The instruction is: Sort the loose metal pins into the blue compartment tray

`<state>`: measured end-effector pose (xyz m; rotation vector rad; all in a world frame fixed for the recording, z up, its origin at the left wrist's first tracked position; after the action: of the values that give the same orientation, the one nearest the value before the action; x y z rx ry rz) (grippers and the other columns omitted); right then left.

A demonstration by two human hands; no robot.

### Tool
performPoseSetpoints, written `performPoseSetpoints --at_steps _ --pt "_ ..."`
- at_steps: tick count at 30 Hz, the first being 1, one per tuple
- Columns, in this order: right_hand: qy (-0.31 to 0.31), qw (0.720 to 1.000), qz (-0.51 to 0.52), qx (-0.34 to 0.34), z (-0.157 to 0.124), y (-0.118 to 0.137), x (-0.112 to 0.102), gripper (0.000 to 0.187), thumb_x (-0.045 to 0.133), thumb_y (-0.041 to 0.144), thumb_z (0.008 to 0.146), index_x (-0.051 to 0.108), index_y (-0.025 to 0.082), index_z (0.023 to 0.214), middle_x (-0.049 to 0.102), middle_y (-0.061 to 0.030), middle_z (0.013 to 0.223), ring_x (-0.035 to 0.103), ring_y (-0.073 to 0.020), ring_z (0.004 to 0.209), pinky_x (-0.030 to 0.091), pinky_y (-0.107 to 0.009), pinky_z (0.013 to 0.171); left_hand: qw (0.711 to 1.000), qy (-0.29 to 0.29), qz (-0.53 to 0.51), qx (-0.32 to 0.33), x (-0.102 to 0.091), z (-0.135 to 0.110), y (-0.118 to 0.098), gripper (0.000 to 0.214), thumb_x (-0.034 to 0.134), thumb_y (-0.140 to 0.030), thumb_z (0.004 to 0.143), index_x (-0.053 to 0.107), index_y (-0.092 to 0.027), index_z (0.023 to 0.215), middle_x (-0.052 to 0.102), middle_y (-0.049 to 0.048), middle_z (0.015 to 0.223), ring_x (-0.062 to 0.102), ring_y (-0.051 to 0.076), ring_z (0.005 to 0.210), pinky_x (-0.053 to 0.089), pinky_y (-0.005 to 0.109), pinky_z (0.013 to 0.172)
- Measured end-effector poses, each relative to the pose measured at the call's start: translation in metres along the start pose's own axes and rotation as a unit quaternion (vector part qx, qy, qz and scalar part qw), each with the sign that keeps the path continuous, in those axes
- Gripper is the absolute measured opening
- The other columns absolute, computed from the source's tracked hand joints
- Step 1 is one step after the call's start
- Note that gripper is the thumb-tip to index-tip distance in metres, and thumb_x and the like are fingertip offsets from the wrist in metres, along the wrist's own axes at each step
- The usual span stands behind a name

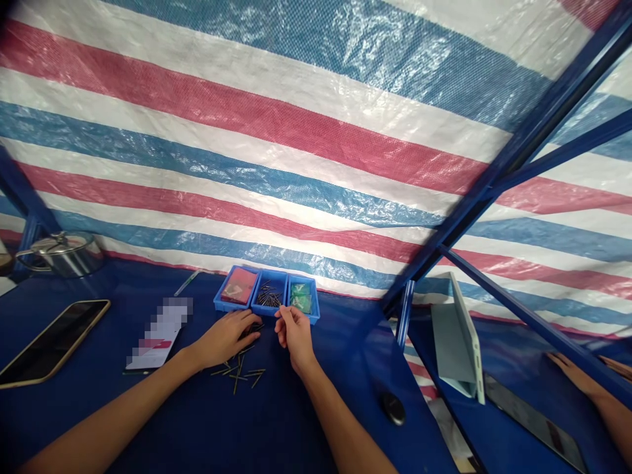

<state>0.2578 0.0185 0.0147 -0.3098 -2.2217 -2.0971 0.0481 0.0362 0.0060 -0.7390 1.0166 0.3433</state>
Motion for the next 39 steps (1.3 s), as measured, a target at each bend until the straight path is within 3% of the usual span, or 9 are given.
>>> performPoseSetpoints --at_steps 6,10,14,17,21,26,30,35,39 --pt "0.026 0.999 0.025 -0.039 -0.002 0.009 -0.001 0.047 0.063 0.064 0.093 0.071 0.020 0.105 0.063 0.0012 0.069 0.046 -0.0083 0.043 0.030 -0.020 0.038 1.000 -0.007 -0.007 0.001 0.000 0.000 0.000 0.028 0.047 -0.045 0.109 0.064 -0.024 0.119 0.067 0.0057 0.108 0.064 0.025 0.097 0.048 0.037 0.087" --pt "0.025 0.992 -0.079 -0.093 0.001 0.007 -0.004 0.037 0.065 0.058 0.093 0.071 0.021 0.098 0.060 0.0025 0.067 0.043 -0.0100 0.045 0.031 -0.022 0.042 1.000 -0.006 -0.007 0.004 0.000 0.000 0.000 0.031 0.046 -0.046 0.109 0.064 -0.024 0.120 0.067 0.0065 0.107 0.064 0.025 0.095 0.048 0.037 0.087" --pt "0.055 0.952 -0.243 -0.176 0.000 0.002 -0.005 0.022 0.066 0.044 0.095 0.073 0.024 0.092 0.058 0.0028 0.063 0.051 -0.0157 0.055 0.041 -0.027 0.055 1.000 -0.003 -0.003 0.003 0.000 0.000 0.001 0.029 0.047 -0.046 0.108 0.063 -0.023 0.118 0.066 0.0063 0.106 0.063 0.025 0.094 0.048 0.037 0.085" --pt "0.095 0.909 -0.352 -0.204 -0.003 -0.004 -0.003 0.011 0.066 0.032 0.093 0.075 0.028 0.098 0.061 0.0033 0.066 0.056 -0.0172 0.060 0.042 -0.027 0.061 1.000 -0.001 -0.011 -0.005 0.000 0.000 0.001 0.024 0.050 -0.044 0.107 0.061 -0.022 0.109 0.066 0.0048 0.101 0.062 0.024 0.091 0.047 0.036 0.082" --pt "0.131 0.848 -0.458 -0.232 -0.005 -0.011 -0.001 0.018 0.065 0.020 0.090 0.073 0.030 0.102 0.067 0.0031 0.075 0.059 -0.0173 0.066 0.038 -0.026 0.063 1.000 -0.001 -0.022 -0.006 -0.001 0.000 -0.001 0.020 0.052 -0.040 0.107 0.059 -0.022 0.102 0.065 0.0038 0.098 0.061 0.023 0.089 0.045 0.034 0.079" --pt "0.138 0.821 -0.501 -0.234 -0.007 -0.010 -0.003 0.008 0.062 0.020 0.093 0.064 0.027 0.093 0.066 0.0037 0.077 0.059 -0.0161 0.067 0.034 -0.026 0.062 1.000 0.006 -0.016 -0.006 -0.003 0.001 -0.002 0.012 0.054 -0.033 0.106 0.059 -0.023 0.104 0.065 0.0025 0.099 0.061 0.023 0.089 0.043 0.035 0.081" --pt "0.130 0.836 -0.485 -0.224 -0.010 -0.004 -0.002 0.005 0.059 0.021 0.095 0.060 0.026 0.094 0.064 0.0042 0.076 0.060 -0.0160 0.065 0.036 -0.026 0.062 1.000 0.006 -0.010 -0.004 -0.003 0.002 -0.001 0.012 0.050 -0.030 0.107 0.059 -0.023 0.105 0.065 0.0028 0.098 0.060 0.023 0.088 0.043 0.034 0.081" --pt "0.117 0.905 -0.362 -0.191 -0.011 -0.002 0.000 0.008 0.055 0.031 0.100 0.060 0.025 0.096 0.062 0.0029 0.073 0.061 -0.0160 0.061 0.046 -0.026 0.058 1.000 0.006 -0.005 0.004 -0.003 0.002 0.000 0.015 0.047 -0.030 0.108 0.059 -0.022 0.106 0.066 0.0045 0.103 0.062 0.024 0.093 0.044 0.034 0.082" --pt "0.109 0.953 -0.239 -0.150 -0.005 -0.008 -0.001 0.020 0.057 0.042 0.100 0.060 0.023 0.095 0.066 0.0001 0.083 0.061 -0.0139 0.057 0.049 -0.024 0.048 1.000 0.010 -0.008 0.005 -0.003 0.002 -0.001 0.014 0.047 -0.029 0.108 0.059 -0.022 0.106 0.066 0.0040 0.102 0.061 0.023 0.092 0.044 0.034 0.083"
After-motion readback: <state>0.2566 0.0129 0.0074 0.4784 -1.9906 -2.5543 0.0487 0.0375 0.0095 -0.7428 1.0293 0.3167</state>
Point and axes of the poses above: each hand's wrist, its own z-axis towards the middle knuckle, its own x-axis out of the palm, y = z × x, the point moved 1 cm from there along z, towards the middle knuckle
